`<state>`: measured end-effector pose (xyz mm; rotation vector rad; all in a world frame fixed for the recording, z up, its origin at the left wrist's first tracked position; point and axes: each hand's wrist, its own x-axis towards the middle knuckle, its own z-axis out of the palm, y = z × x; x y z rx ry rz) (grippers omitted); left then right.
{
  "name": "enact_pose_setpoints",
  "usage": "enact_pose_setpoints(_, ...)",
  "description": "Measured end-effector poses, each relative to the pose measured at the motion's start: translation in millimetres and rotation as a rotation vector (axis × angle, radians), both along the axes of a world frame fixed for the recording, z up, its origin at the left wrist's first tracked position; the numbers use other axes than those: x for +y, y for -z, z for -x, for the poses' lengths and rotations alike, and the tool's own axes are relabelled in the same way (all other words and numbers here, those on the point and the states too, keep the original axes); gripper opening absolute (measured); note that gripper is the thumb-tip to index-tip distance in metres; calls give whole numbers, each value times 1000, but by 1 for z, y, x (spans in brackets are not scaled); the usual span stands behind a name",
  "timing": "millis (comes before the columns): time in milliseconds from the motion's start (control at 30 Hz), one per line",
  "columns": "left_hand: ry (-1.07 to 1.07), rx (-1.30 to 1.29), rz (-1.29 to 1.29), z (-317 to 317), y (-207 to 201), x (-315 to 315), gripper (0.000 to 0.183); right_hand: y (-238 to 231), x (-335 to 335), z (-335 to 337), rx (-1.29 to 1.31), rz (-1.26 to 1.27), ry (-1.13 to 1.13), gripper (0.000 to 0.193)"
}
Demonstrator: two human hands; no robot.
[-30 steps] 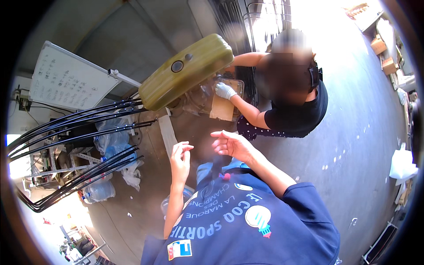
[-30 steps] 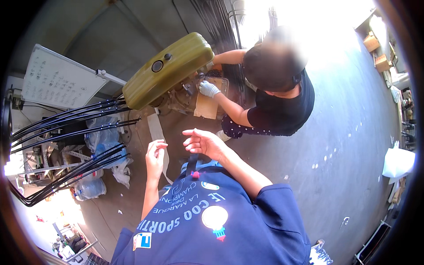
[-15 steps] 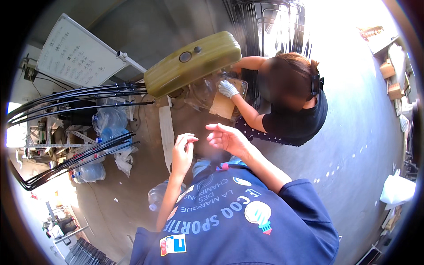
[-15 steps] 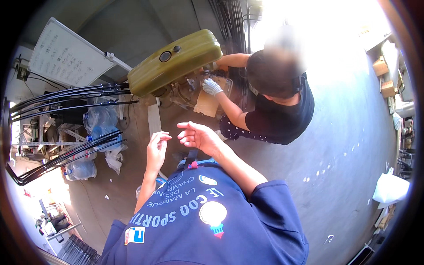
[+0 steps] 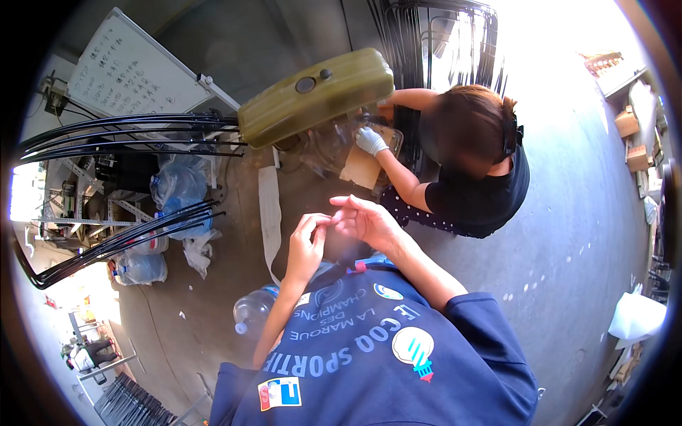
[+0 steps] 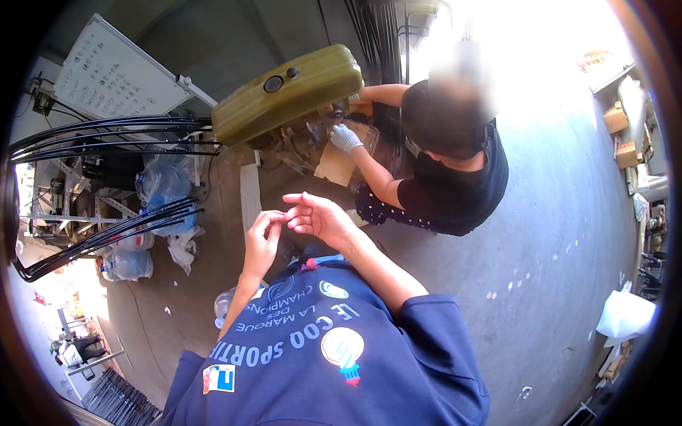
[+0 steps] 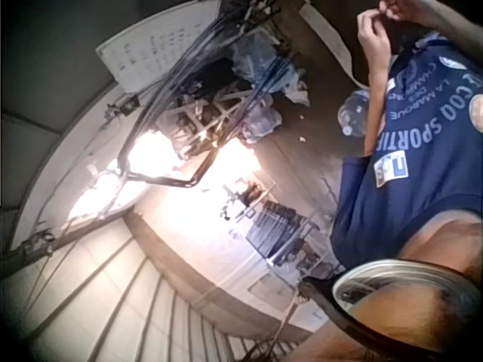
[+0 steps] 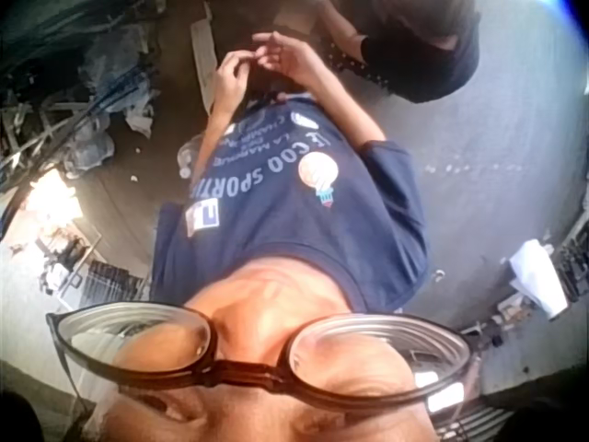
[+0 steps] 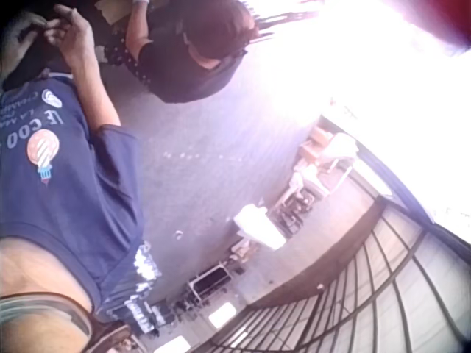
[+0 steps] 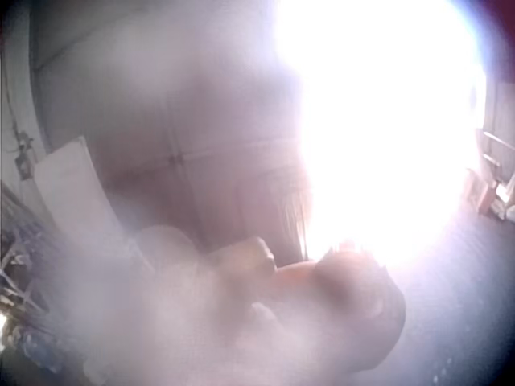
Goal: The person feeds long metal rods into a machine that bends them, then collects and stacks the finished pieces together with another person.
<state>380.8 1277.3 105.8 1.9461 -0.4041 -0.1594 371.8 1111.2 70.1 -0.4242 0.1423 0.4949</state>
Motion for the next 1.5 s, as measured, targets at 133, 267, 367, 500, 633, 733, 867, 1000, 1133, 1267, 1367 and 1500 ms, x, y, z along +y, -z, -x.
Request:
enact_pose_setpoints(133, -9, 22, -48, 4, 0, 5, 10, -4, 2, 1, 5, -13, 5, 39)
enact_pose_setpoints(267, -15, 56, -79, 8, 1, 7, 11, -4, 3, 0, 7, -10, 6, 40)
enact_pose_setpoints(367, -6, 28, -68, 7, 5, 9, 11, -4, 4, -2, 2, -5, 9, 40)
enact_pose_setpoints(500, -9, 16, -72, 7, 3, 8, 11, -6, 4, -3, 1, -2, 12, 40)
enact_pose_setpoints(633, -14, 31, -63, 8, 2, 5, 11, -8, 4, -3, 0, 4, 4, 40)
enact_pose_setpoints(733, -6, 25, -63, 9, 5, 5, 11, -10, 3, -3, -10, 37, 2, 39)
enact_pose_setpoints(867, 4, 53, -41, 9, 16, 10, 13, -71, 8, -1, -370, 428, -107, 35)
enact_pose_setpoints(1000, 68, -10, 18, 6, 15, 12, 11, -161, 4, 15, -1119, 606, 10, 24)
enact_pose_setpoints(1133, 8, -12, -54, 10, 3, 9, 12, -209, 0, 36, -1532, 172, 467, 16)
enact_pose_setpoints(1267, 46, 74, -75, 10, 0, 7, 10, -242, 7, 55, -1380, 215, 866, 10)
enact_pose_setpoints(1367, 38, -29, -42, 13, 2, 8, 11, -250, 2, 61, -1375, 216, 803, 9)
enact_pose_setpoints(1500, 62, -46, -25, 14, 2, 4, 11, -248, -9, 55, -1534, 100, 711, 18)
